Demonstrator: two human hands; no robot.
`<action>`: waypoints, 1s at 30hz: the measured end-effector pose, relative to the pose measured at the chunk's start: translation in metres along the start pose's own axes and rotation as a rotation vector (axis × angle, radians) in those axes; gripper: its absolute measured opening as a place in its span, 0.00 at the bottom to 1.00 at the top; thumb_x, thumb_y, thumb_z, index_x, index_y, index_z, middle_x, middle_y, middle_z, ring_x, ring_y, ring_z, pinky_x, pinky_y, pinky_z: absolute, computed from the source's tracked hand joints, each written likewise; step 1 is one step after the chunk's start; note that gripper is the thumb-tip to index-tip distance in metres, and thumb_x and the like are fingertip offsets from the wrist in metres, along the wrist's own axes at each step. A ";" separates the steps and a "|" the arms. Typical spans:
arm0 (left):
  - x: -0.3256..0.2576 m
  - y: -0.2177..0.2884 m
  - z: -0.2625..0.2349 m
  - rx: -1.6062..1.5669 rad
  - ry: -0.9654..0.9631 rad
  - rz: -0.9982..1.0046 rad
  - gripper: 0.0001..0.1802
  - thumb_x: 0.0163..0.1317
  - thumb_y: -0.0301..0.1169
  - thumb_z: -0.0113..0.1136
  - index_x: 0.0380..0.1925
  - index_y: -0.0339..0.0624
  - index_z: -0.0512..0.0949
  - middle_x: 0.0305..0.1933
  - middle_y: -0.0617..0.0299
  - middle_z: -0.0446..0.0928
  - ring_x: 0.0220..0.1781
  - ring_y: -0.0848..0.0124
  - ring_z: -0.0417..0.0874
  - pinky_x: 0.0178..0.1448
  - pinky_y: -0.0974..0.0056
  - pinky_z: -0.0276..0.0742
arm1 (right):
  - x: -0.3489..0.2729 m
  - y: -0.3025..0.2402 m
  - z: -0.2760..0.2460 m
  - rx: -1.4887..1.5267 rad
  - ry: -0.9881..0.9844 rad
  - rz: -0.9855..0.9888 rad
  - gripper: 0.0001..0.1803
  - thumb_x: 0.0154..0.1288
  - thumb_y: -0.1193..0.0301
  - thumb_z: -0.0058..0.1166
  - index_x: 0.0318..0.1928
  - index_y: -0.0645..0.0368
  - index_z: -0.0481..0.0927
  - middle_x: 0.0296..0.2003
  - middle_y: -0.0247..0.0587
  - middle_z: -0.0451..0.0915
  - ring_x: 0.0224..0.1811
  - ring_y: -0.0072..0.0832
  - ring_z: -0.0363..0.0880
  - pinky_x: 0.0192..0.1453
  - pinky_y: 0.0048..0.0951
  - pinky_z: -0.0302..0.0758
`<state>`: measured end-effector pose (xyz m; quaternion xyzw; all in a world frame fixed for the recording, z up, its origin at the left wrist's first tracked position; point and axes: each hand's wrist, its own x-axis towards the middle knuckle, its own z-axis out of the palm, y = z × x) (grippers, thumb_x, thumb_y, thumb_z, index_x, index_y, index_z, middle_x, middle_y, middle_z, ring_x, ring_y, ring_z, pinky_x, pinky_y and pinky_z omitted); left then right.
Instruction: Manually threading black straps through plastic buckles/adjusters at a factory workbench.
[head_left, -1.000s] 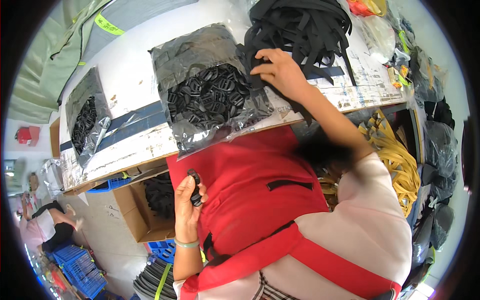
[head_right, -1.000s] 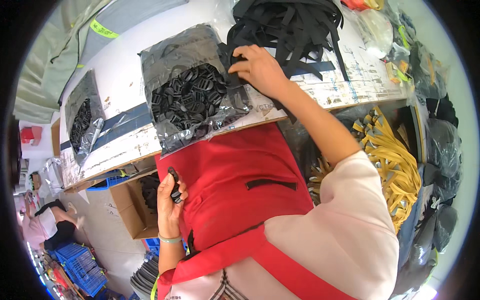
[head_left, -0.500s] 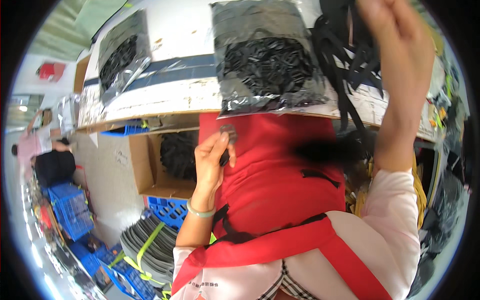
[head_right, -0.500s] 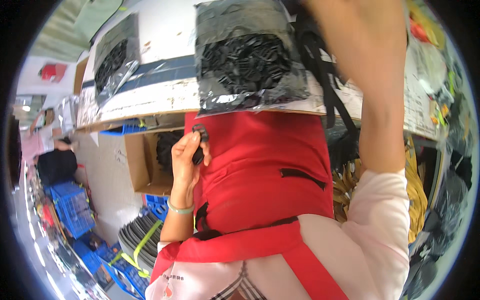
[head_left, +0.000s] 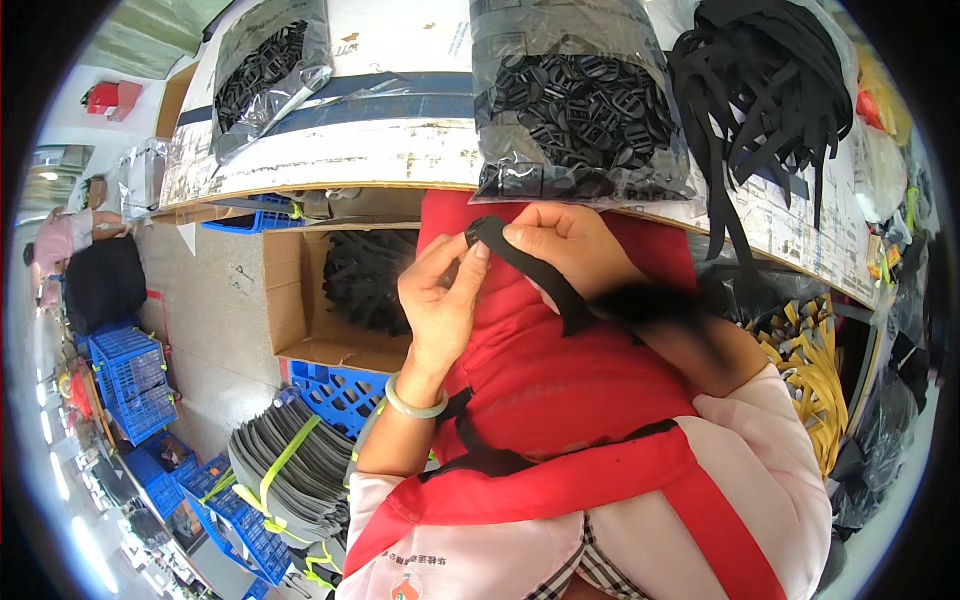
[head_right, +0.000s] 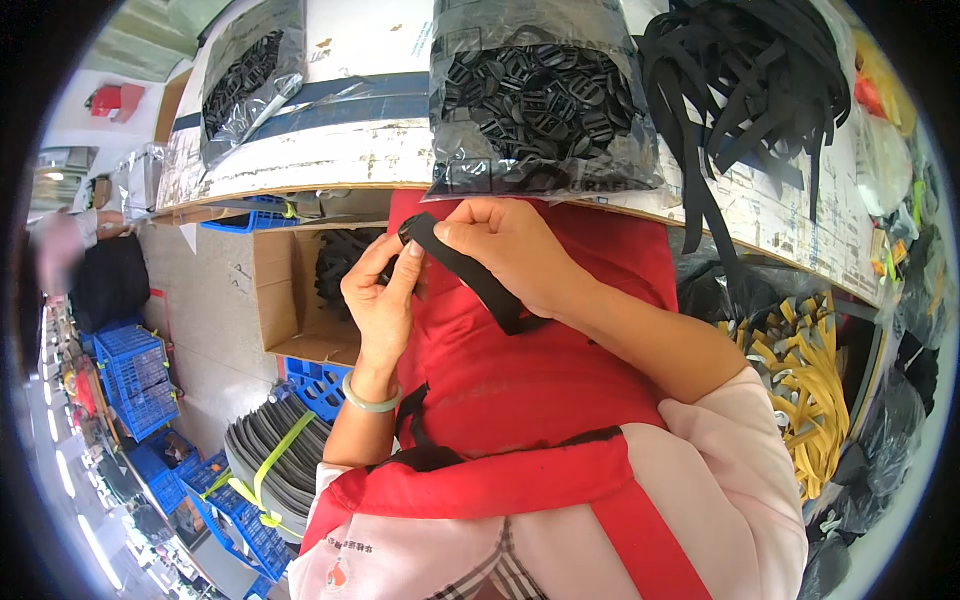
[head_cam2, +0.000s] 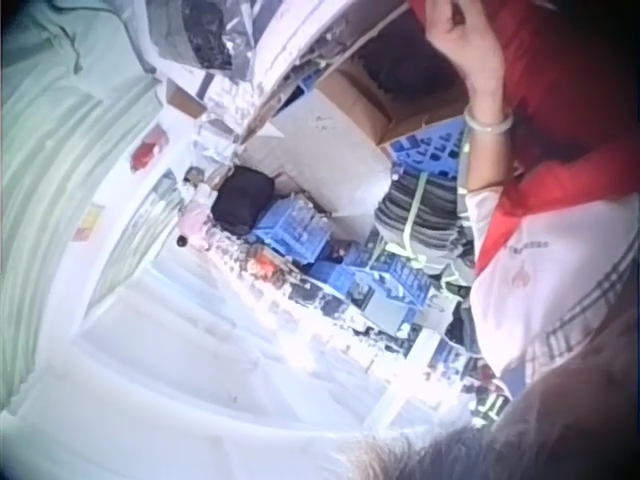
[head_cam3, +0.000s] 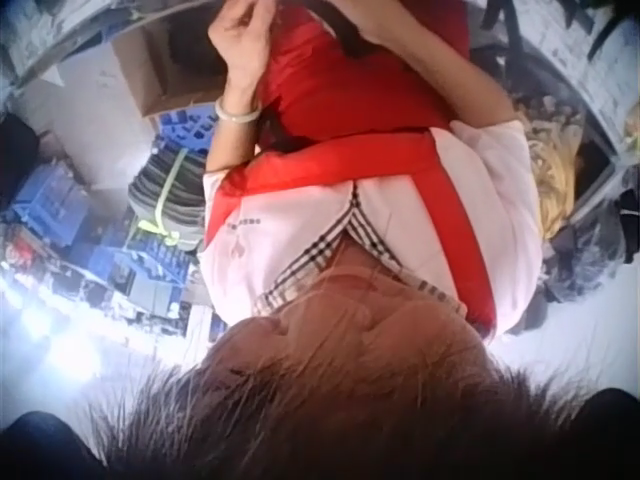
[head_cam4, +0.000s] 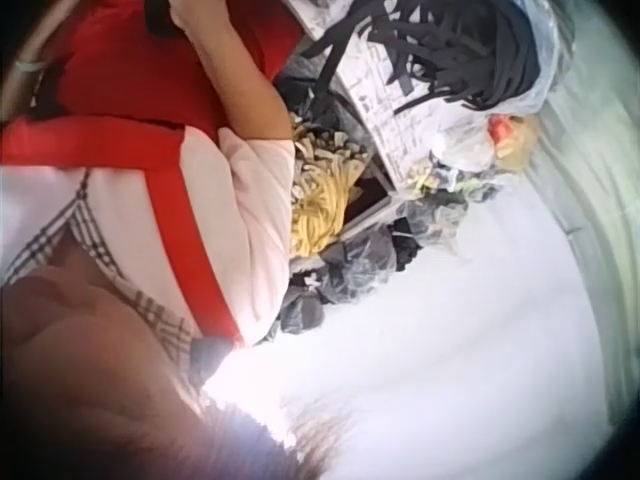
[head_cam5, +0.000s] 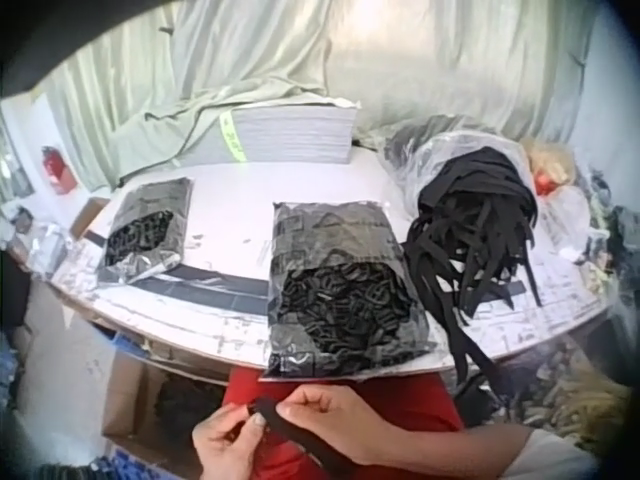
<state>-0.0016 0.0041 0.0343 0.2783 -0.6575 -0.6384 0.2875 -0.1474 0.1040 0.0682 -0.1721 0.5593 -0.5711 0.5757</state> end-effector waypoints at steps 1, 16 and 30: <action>0.001 -0.001 0.001 0.110 0.010 0.078 0.10 0.61 0.20 0.61 0.42 0.29 0.80 0.27 0.66 0.73 0.26 0.82 0.69 0.28 0.77 0.63 | -0.001 0.001 0.001 0.096 0.013 0.006 0.10 0.68 0.68 0.53 0.35 0.62 0.79 0.22 0.28 0.75 0.23 0.11 0.69 0.25 0.15 0.65; 0.001 -0.001 -0.002 0.239 0.005 0.256 0.10 0.59 0.19 0.63 0.41 0.30 0.81 0.26 0.64 0.73 0.26 0.81 0.68 0.29 0.76 0.63 | -0.006 0.004 0.008 0.360 -0.107 0.021 0.10 0.67 0.66 0.54 0.34 0.60 0.77 0.21 0.31 0.75 0.15 0.14 0.69 0.15 0.17 0.64; -0.001 -0.002 -0.001 0.162 0.024 0.221 0.08 0.59 0.18 0.61 0.39 0.30 0.80 0.26 0.66 0.73 0.26 0.82 0.68 0.28 0.76 0.63 | -0.003 0.013 0.014 0.370 -0.080 0.017 0.10 0.67 0.66 0.53 0.34 0.59 0.77 0.21 0.31 0.75 0.15 0.15 0.70 0.17 0.17 0.66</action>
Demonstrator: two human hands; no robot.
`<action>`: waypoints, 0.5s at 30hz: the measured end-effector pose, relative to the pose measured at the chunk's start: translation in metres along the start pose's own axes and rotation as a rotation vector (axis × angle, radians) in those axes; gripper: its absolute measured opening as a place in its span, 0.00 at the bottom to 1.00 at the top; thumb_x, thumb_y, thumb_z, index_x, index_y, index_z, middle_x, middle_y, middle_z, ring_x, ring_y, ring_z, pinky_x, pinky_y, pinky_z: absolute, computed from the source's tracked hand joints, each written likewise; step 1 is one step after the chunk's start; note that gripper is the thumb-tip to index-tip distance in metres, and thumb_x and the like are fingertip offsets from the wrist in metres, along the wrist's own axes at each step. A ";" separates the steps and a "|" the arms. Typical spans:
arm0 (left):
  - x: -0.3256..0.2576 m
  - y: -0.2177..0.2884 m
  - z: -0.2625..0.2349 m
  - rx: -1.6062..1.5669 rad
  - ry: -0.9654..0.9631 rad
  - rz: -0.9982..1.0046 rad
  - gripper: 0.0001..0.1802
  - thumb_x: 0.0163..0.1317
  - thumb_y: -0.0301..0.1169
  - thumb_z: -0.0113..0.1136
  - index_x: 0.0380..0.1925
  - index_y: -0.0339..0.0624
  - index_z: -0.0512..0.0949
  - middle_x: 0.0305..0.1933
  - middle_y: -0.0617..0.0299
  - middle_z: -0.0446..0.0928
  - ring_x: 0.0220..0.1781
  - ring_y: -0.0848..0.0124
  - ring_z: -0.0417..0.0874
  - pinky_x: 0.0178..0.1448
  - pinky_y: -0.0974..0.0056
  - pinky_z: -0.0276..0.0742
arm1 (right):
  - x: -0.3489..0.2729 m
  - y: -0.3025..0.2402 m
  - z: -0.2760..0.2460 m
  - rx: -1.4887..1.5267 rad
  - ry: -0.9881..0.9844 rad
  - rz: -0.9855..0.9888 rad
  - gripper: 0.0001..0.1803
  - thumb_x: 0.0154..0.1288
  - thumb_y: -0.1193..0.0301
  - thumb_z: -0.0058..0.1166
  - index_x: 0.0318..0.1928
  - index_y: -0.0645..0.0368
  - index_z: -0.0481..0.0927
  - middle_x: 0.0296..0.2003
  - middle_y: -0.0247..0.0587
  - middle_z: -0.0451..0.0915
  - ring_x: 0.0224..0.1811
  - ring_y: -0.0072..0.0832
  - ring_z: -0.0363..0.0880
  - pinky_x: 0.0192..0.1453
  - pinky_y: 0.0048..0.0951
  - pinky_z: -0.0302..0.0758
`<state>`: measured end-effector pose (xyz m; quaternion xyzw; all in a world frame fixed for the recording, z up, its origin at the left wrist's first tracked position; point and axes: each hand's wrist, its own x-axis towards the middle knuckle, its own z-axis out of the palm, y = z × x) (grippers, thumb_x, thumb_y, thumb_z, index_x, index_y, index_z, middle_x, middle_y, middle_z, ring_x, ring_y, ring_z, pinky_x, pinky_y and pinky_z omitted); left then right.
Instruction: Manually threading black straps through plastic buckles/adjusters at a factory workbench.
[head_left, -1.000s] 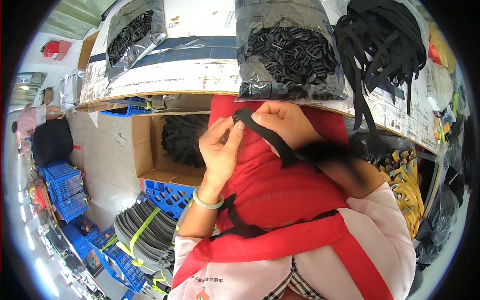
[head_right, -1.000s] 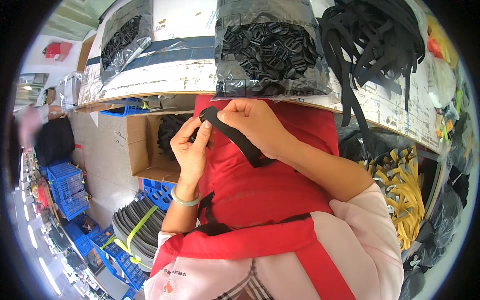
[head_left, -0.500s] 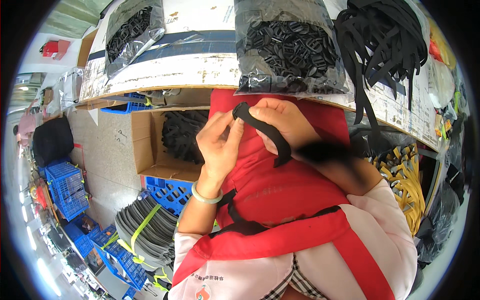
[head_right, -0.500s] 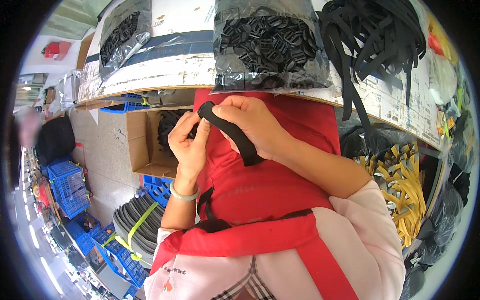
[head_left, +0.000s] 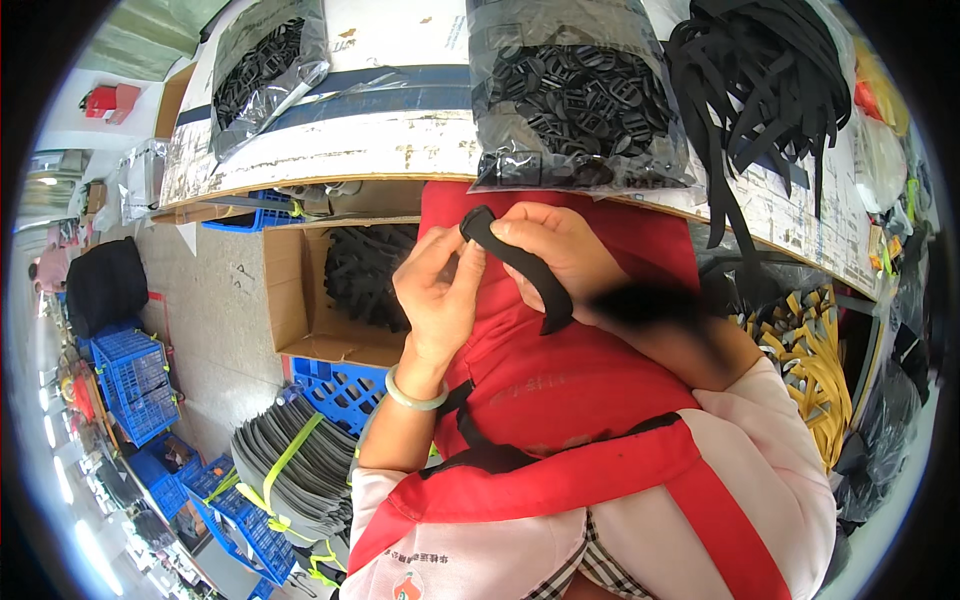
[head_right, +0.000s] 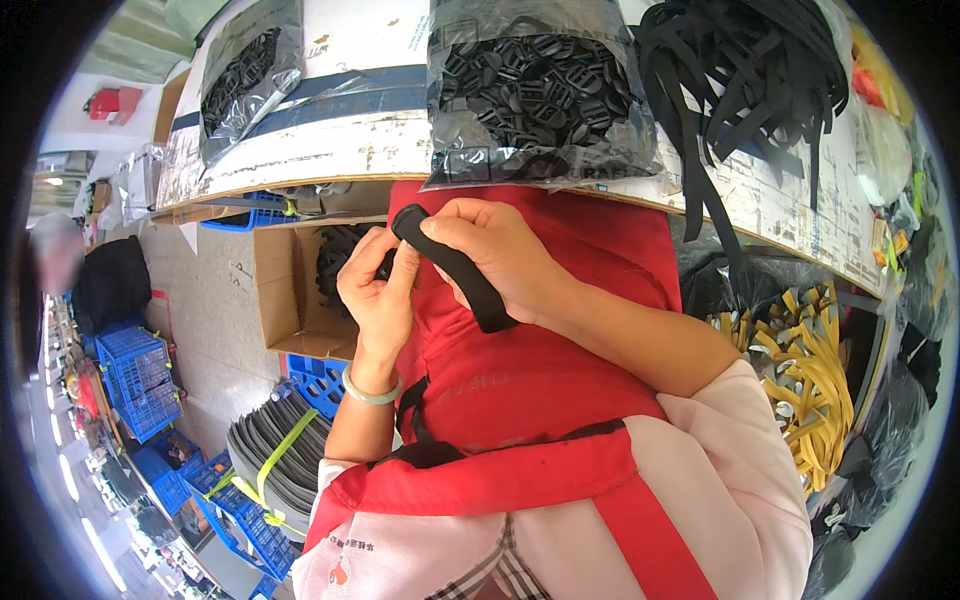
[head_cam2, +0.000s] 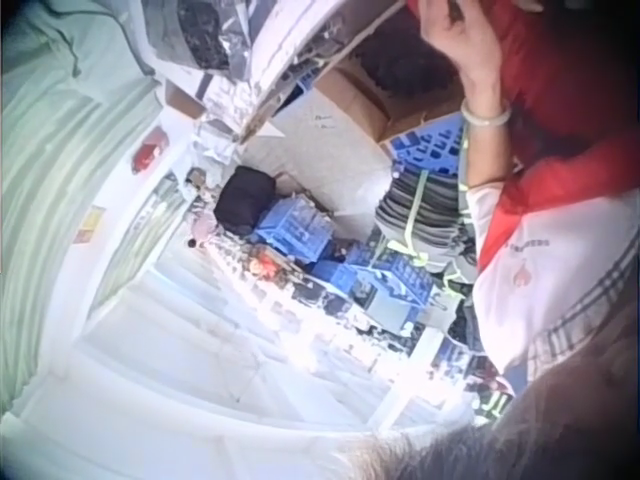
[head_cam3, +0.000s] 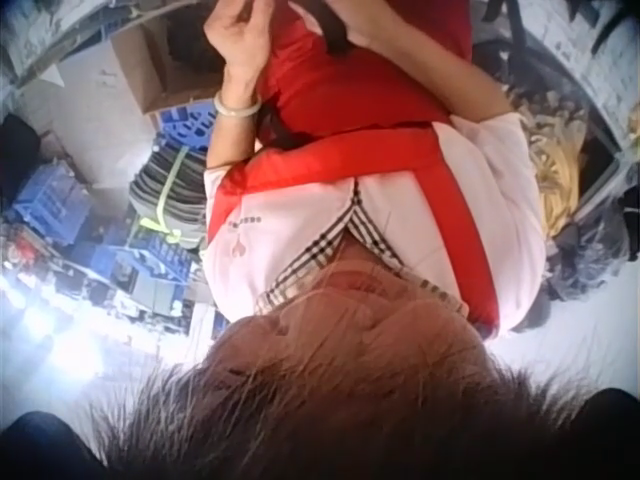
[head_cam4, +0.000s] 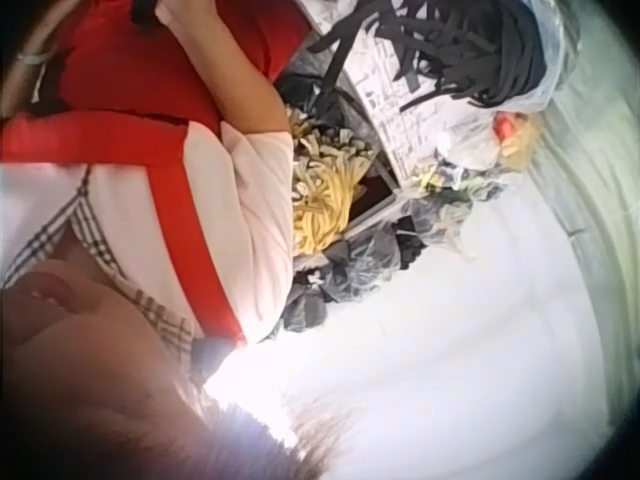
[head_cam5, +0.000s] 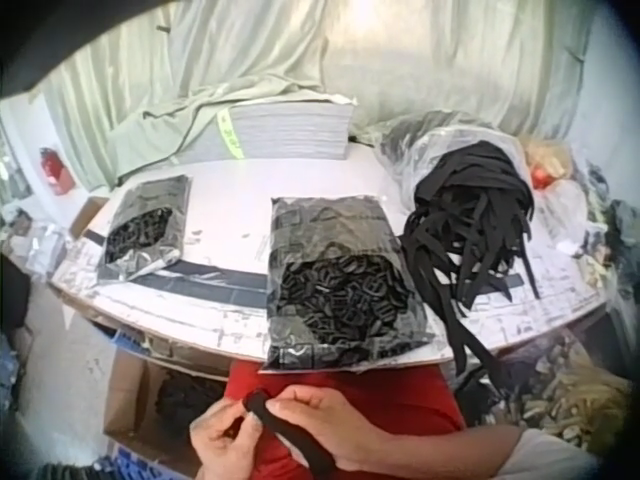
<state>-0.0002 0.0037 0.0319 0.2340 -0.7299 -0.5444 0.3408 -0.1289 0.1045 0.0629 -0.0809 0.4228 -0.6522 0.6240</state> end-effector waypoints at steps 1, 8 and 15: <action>0.002 0.002 0.001 0.050 -0.014 0.058 0.08 0.59 0.18 0.62 0.39 0.30 0.80 0.26 0.65 0.72 0.25 0.81 0.69 0.28 0.76 0.63 | 0.001 0.000 0.000 0.025 -0.019 -0.007 0.09 0.67 0.66 0.53 0.34 0.59 0.76 0.21 0.32 0.75 0.15 0.15 0.70 0.17 0.17 0.66; -0.004 -0.005 0.004 0.115 0.004 0.051 0.08 0.57 0.19 0.63 0.38 0.31 0.80 0.27 0.61 0.74 0.26 0.76 0.72 0.30 0.72 0.68 | 0.009 0.011 -0.008 -0.122 0.046 -0.143 0.12 0.69 0.64 0.53 0.39 0.62 0.76 0.22 0.35 0.75 0.15 0.17 0.70 0.17 0.19 0.68; -0.009 -0.001 -0.003 -0.126 -0.101 -0.347 0.05 0.63 0.22 0.58 0.37 0.32 0.80 0.30 0.59 0.78 0.26 0.73 0.76 0.26 0.72 0.70 | 0.014 -0.004 -0.018 -0.191 -0.035 -0.044 0.12 0.69 0.68 0.53 0.46 0.65 0.77 0.27 0.35 0.78 0.23 0.19 0.75 0.28 0.19 0.73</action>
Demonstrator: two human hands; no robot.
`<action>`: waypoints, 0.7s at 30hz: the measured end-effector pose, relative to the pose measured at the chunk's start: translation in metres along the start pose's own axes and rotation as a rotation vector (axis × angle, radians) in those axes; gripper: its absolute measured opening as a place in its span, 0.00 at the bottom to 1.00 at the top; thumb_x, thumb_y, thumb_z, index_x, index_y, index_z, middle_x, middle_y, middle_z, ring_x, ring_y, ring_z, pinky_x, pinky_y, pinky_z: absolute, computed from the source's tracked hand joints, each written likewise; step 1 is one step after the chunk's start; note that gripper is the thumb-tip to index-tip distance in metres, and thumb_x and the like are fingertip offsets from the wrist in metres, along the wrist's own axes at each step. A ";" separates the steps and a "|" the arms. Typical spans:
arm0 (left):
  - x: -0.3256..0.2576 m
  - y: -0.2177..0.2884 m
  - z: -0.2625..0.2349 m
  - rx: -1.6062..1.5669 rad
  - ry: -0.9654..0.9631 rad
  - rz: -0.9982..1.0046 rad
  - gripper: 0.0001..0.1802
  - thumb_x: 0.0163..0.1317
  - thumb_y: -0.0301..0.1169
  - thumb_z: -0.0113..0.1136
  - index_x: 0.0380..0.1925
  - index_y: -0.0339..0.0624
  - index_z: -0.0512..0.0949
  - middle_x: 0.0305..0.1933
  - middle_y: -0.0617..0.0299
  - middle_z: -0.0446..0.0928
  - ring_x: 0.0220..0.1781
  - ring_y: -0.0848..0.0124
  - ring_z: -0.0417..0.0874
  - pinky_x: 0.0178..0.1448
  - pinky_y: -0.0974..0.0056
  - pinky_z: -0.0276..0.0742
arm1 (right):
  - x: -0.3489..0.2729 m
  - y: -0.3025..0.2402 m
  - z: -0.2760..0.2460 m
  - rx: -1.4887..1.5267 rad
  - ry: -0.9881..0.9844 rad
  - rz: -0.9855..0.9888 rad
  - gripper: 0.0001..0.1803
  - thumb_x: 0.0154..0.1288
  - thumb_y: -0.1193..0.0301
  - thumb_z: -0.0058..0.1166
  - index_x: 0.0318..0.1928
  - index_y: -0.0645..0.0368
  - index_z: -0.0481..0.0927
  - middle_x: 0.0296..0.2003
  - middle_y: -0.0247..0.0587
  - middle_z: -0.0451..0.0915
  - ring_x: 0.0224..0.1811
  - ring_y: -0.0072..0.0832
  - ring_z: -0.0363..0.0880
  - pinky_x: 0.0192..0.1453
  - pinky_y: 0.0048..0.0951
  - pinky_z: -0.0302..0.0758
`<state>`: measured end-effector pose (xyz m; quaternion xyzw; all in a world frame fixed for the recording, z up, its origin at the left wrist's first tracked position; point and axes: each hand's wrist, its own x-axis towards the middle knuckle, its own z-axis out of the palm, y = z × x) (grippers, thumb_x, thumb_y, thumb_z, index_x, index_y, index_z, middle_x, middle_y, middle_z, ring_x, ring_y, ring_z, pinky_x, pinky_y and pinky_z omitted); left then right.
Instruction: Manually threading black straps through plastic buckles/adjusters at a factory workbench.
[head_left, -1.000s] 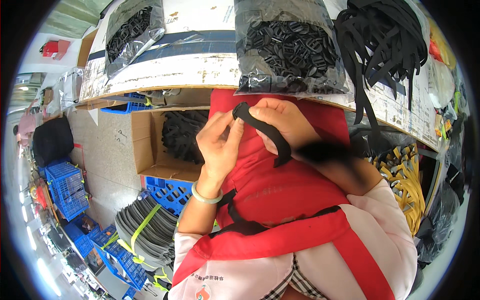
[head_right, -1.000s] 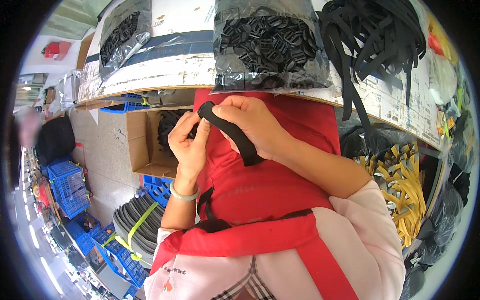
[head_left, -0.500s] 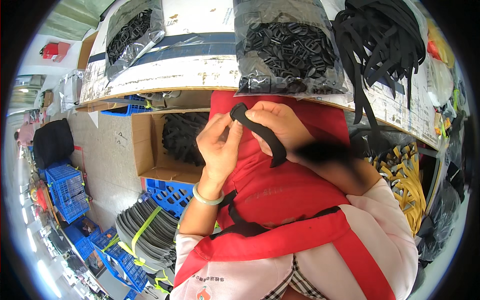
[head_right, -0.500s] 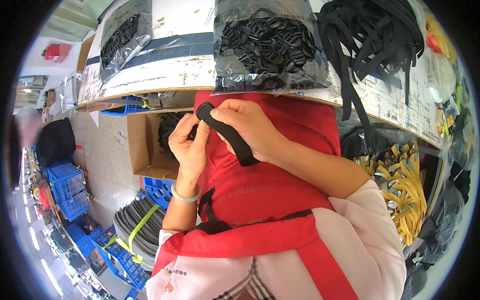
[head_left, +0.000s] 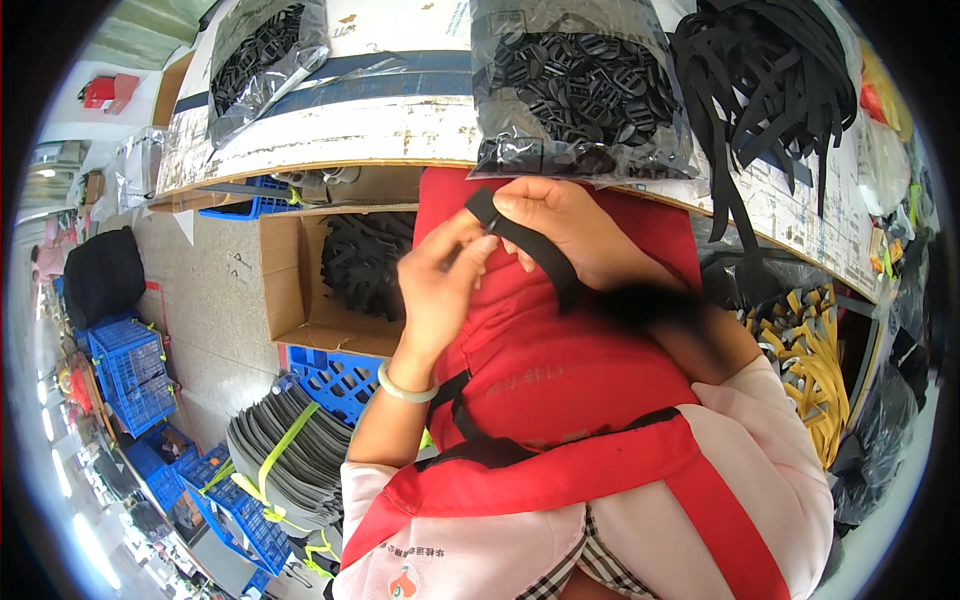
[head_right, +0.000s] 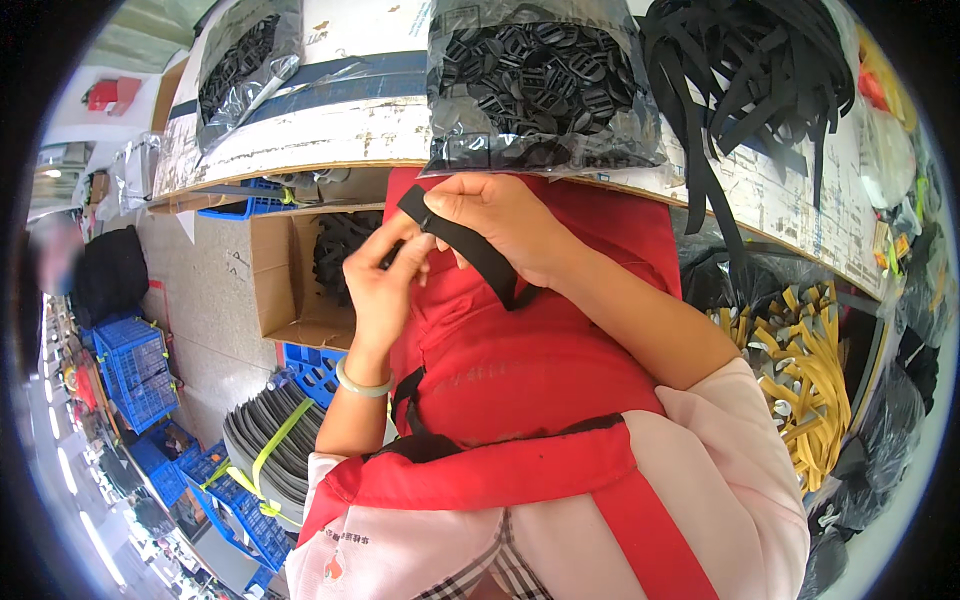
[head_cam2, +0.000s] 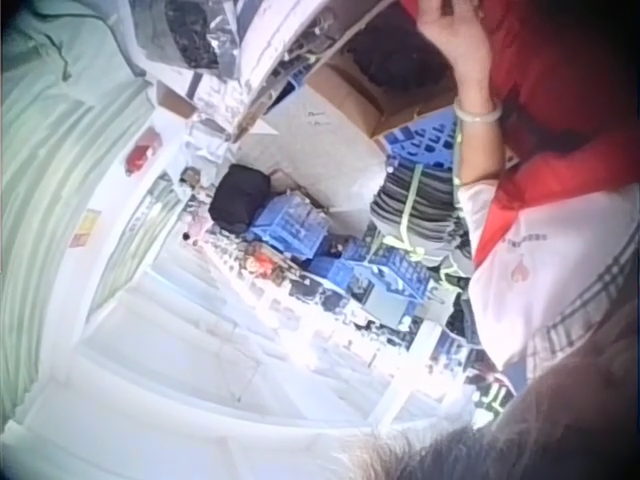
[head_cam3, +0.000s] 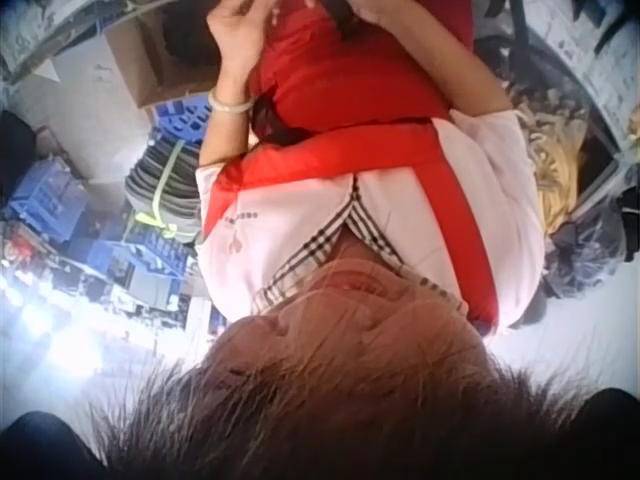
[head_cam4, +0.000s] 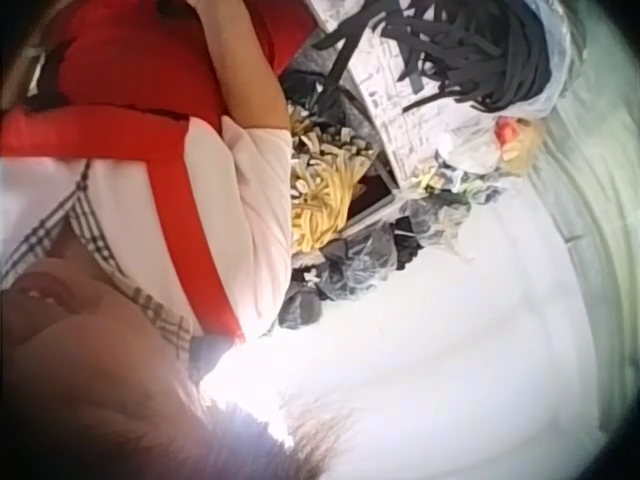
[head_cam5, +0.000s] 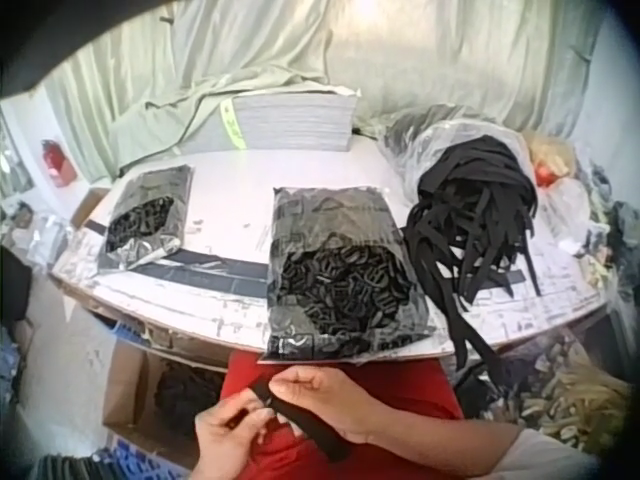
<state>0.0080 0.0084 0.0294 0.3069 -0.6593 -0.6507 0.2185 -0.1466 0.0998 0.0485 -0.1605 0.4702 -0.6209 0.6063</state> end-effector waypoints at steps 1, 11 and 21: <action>0.002 0.000 -0.002 -0.001 0.004 -0.003 0.05 0.63 0.22 0.58 0.37 0.32 0.80 0.30 0.59 0.78 0.26 0.73 0.76 0.26 0.72 0.70 | 0.001 -0.001 0.000 -0.051 0.028 0.014 0.10 0.68 0.70 0.54 0.44 0.65 0.78 0.28 0.35 0.78 0.26 0.19 0.76 0.32 0.19 0.74; 0.006 -0.002 -0.002 -0.570 0.099 -0.189 0.10 0.66 0.27 0.58 0.40 0.30 0.81 0.25 0.57 0.78 0.20 0.75 0.75 0.21 0.73 0.70 | -0.030 -0.008 0.027 -0.469 0.044 -0.465 0.04 0.67 0.74 0.54 0.37 0.63 0.77 0.22 0.31 0.75 0.23 0.16 0.74 0.25 0.16 0.70; -0.003 -0.010 0.000 -0.155 0.080 0.169 0.09 0.63 0.21 0.59 0.42 0.28 0.80 0.35 0.58 0.77 0.25 0.76 0.77 0.27 0.74 0.75 | -0.007 0.016 0.009 -0.322 0.092 -0.041 0.10 0.65 0.70 0.57 0.31 0.62 0.73 0.23 0.36 0.78 0.15 0.16 0.74 0.17 0.18 0.66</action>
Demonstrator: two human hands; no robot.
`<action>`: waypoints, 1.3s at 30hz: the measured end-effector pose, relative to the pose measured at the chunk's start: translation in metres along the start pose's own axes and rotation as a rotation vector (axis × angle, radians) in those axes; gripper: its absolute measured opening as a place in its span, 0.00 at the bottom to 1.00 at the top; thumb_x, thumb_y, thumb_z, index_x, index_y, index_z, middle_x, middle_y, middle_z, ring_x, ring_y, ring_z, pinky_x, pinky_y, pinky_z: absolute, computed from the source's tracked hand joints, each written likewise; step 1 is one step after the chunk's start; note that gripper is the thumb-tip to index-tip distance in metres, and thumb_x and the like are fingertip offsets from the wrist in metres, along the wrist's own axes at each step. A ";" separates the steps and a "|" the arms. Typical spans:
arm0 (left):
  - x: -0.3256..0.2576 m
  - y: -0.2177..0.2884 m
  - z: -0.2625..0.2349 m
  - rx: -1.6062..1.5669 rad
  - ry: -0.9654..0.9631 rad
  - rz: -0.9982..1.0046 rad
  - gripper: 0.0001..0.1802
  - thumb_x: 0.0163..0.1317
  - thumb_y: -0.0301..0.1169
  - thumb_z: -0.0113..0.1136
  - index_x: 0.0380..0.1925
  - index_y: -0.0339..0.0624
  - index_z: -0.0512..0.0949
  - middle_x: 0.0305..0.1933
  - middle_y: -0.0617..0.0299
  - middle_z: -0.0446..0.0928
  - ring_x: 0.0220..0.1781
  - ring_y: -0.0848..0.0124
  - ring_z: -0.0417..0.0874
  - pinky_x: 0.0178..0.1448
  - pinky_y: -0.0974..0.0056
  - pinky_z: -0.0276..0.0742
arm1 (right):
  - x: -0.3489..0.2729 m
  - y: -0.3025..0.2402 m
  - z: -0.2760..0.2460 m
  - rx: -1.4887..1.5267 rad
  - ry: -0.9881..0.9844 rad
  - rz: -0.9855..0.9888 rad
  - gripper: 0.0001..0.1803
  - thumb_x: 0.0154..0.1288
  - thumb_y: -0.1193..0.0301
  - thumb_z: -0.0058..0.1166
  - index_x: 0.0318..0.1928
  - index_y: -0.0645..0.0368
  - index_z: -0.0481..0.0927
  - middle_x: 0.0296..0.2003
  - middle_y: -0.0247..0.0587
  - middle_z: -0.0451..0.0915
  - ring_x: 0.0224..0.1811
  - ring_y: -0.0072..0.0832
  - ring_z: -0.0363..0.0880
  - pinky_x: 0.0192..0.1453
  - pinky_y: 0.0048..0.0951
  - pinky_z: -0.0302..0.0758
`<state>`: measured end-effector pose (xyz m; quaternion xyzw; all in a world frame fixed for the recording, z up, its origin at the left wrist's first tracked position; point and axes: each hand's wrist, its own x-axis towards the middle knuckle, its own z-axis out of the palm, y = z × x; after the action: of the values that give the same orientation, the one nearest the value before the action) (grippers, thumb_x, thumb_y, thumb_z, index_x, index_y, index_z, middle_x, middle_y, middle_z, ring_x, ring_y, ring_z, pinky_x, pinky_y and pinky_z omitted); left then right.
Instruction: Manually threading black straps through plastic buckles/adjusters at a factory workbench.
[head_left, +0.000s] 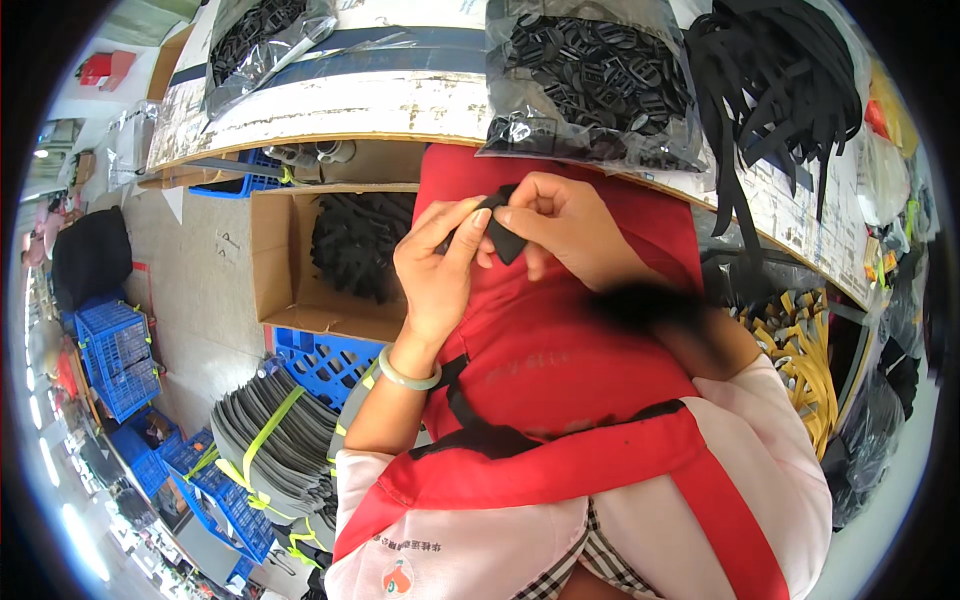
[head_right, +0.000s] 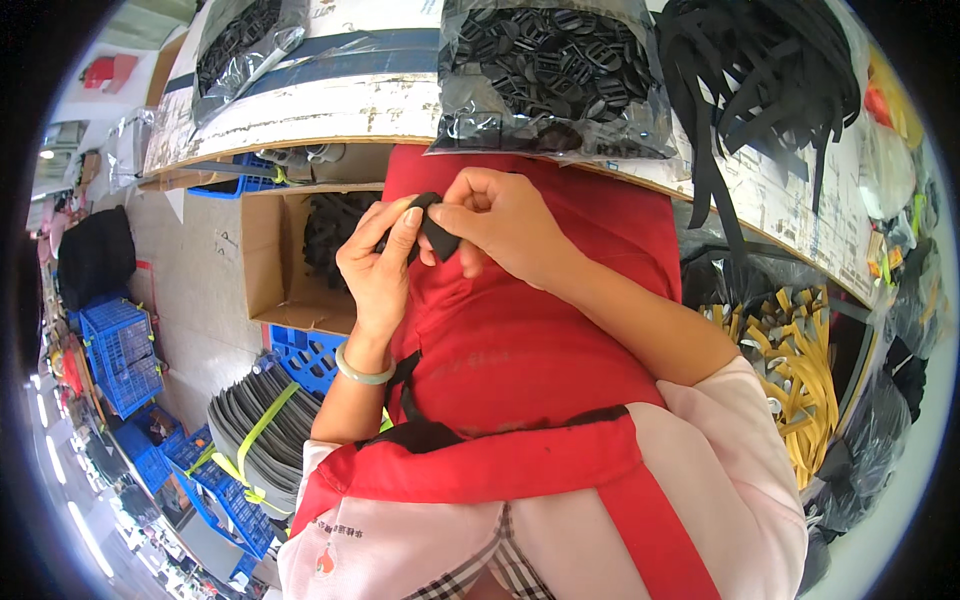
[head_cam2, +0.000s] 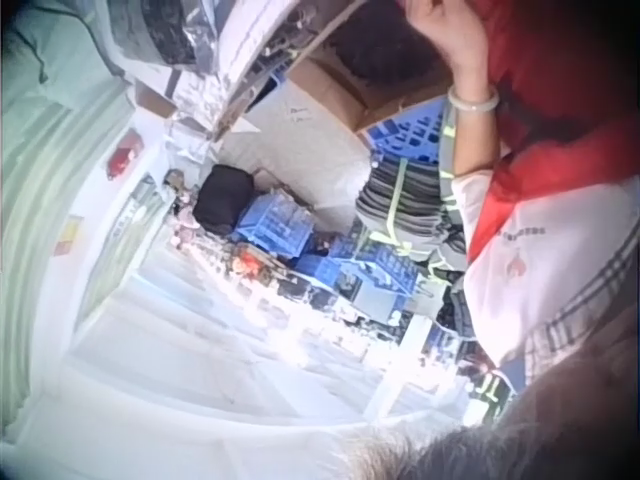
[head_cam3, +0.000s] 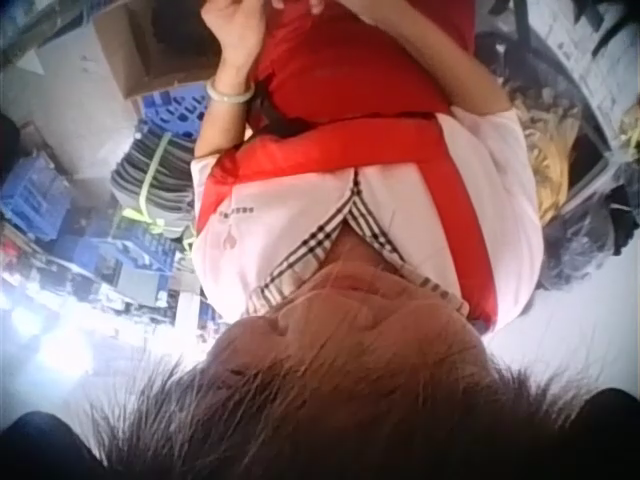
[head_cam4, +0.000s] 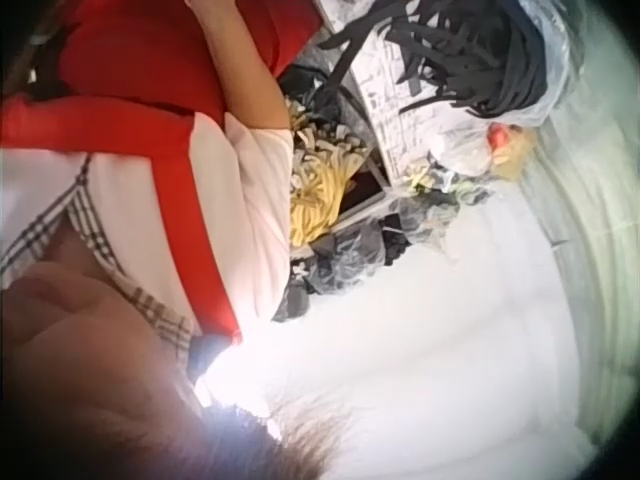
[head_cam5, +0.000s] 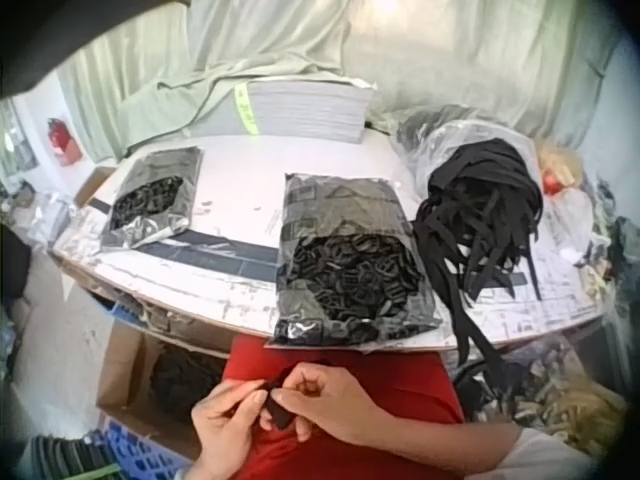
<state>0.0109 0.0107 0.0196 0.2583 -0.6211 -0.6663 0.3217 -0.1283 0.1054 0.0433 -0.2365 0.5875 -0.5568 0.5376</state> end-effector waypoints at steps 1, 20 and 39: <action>0.001 0.001 -0.001 -0.034 -0.004 -0.026 0.09 0.63 0.20 0.59 0.42 0.28 0.81 0.35 0.58 0.77 0.26 0.76 0.77 0.27 0.74 0.75 | 0.001 0.002 0.001 0.081 0.006 -0.011 0.10 0.65 0.70 0.57 0.32 0.63 0.73 0.23 0.36 0.78 0.16 0.17 0.75 0.18 0.18 0.68; -0.035 0.040 -0.136 0.294 0.431 -0.054 0.15 0.68 0.24 0.51 0.53 0.35 0.75 0.41 0.59 0.80 0.21 0.81 0.71 0.21 0.77 0.64 | 0.035 0.018 -0.020 -0.161 -0.121 -0.044 0.10 0.69 0.67 0.51 0.38 0.61 0.78 0.23 0.30 0.75 0.20 0.14 0.72 0.24 0.17 0.71; -0.012 -0.011 -0.002 -0.111 -0.196 -0.335 0.28 0.76 0.46 0.35 0.59 0.32 0.67 0.32 0.57 0.78 0.22 0.77 0.74 0.21 0.75 0.68 | 0.007 0.013 0.007 -0.354 -0.305 0.040 0.08 0.68 0.72 0.52 0.44 0.63 0.74 0.24 0.37 0.78 0.26 0.20 0.78 0.28 0.22 0.72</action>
<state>0.0194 0.0185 0.0074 0.2740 -0.5601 -0.7657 0.1580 -0.1196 0.1002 0.0304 -0.3967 0.5927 -0.3919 0.5811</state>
